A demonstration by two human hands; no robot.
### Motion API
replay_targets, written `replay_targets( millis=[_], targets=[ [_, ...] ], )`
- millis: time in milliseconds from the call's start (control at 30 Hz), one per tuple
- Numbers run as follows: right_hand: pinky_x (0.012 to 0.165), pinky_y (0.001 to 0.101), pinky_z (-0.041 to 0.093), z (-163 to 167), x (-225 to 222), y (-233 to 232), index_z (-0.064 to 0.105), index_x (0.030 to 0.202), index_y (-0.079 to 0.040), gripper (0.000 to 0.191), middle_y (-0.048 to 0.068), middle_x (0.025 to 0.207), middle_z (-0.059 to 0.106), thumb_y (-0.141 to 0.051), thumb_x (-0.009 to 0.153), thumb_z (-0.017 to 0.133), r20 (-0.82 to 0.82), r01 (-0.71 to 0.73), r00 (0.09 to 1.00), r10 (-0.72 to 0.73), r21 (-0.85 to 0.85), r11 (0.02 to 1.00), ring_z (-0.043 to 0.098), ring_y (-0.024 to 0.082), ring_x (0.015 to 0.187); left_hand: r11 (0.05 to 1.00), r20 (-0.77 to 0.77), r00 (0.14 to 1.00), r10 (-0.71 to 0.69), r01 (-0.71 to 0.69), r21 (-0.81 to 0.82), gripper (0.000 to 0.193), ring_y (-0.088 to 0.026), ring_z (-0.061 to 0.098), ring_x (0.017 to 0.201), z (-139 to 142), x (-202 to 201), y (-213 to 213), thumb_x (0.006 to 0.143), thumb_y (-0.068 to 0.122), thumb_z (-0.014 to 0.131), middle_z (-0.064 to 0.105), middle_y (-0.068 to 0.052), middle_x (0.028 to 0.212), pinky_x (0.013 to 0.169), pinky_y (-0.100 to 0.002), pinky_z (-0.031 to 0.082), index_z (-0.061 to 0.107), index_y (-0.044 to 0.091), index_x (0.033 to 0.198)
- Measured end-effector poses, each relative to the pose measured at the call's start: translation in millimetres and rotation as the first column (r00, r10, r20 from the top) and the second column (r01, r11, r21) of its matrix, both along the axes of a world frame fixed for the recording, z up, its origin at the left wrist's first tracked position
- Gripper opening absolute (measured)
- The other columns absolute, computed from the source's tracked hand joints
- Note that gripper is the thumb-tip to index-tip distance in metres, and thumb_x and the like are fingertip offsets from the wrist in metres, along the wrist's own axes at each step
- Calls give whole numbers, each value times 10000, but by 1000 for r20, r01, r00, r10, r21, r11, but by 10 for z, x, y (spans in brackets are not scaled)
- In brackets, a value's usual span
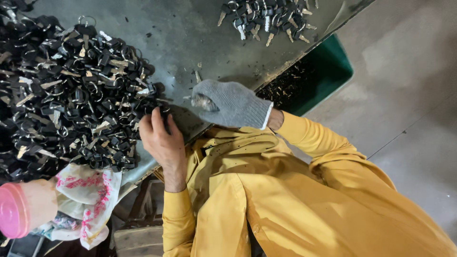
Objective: The person picks keys one at a time from a large pile of keys on a workbench and places them into a smaller sorted pile, occasionally brushing keys aside with a gloved hand. The person continues sorting keys from the pile throughout the episode.
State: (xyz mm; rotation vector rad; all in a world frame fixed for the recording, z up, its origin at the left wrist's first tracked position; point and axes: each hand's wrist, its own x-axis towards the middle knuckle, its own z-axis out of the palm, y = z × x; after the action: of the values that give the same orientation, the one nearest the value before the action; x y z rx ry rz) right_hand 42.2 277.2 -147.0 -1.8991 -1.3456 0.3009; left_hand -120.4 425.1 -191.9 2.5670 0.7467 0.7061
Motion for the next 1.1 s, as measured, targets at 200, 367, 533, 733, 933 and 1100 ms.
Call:
replay_targets(
  millis=[200, 367, 533, 733, 933, 1100],
  targets=[
    [654, 423, 576, 9, 19, 64, 528, 1206, -129, 363, 122, 1131, 665, -288, 962, 744, 105, 300, 954, -282, -388, 871, 736, 325, 809, 960, -26, 988, -155, 145, -240, 308, -414, 627, 969, 60, 44, -30, 954, 24, 722, 604, -217, 1115, 812, -465, 507, 616, -21, 1240],
    [666, 420, 575, -80, -145, 27, 525, 1211, -143, 428, 138, 1339, 651, -203, 855, 754, 6, 142, 990, -143, -174, 974, 733, 339, 835, 720, 154, 983, -103, 181, -670, 235, -311, 675, 806, -55, 191, -110, 918, 16, 770, 692, -137, 967, 732, -362, 549, 663, -5, 1126],
    [721, 433, 585, -82, -34, 36, 538, 1219, -145, 435, 95, 1051, 693, -268, 886, 788, -122, 80, 988, -96, -135, 988, 733, 351, 876, 474, 302, 952, -57, 292, -831, 238, -248, 658, 762, -62, 195, -85, 892, -9, 790, 703, -143, 919, 734, -311, 515, 717, -2, 1118],
    [638, 457, 560, 12, -152, 24, 545, 1184, -122, 374, 136, 987, 696, -279, 905, 738, 145, 201, 974, -173, -210, 957, 715, 357, 766, 942, 114, 981, -157, 184, -279, 168, -322, 680, 776, -26, 151, 5, 926, 52, 797, 686, -145, 931, 689, -379, 534, 713, 5, 1064],
    [636, 458, 558, -47, -213, 68, 542, 1177, -118, 366, 138, 972, 693, -286, 914, 732, 100, 75, 993, -54, -212, 974, 714, 359, 764, 939, 105, 982, -157, 182, -293, 163, -319, 687, 774, -100, 120, 9, 926, 32, 765, 686, -145, 923, 690, -381, 545, 710, 4, 1076],
    [633, 460, 557, -96, -139, 117, 539, 1172, -115, 360, 139, 960, 692, -292, 921, 728, 102, 63, 994, -38, -252, 966, 714, 361, 762, 925, 83, 985, -150, 170, -340, 156, -319, 681, 748, -122, 98, 27, 922, 31, 765, 674, -151, 899, 677, -384, 542, 705, 0, 1062]
  ],
)
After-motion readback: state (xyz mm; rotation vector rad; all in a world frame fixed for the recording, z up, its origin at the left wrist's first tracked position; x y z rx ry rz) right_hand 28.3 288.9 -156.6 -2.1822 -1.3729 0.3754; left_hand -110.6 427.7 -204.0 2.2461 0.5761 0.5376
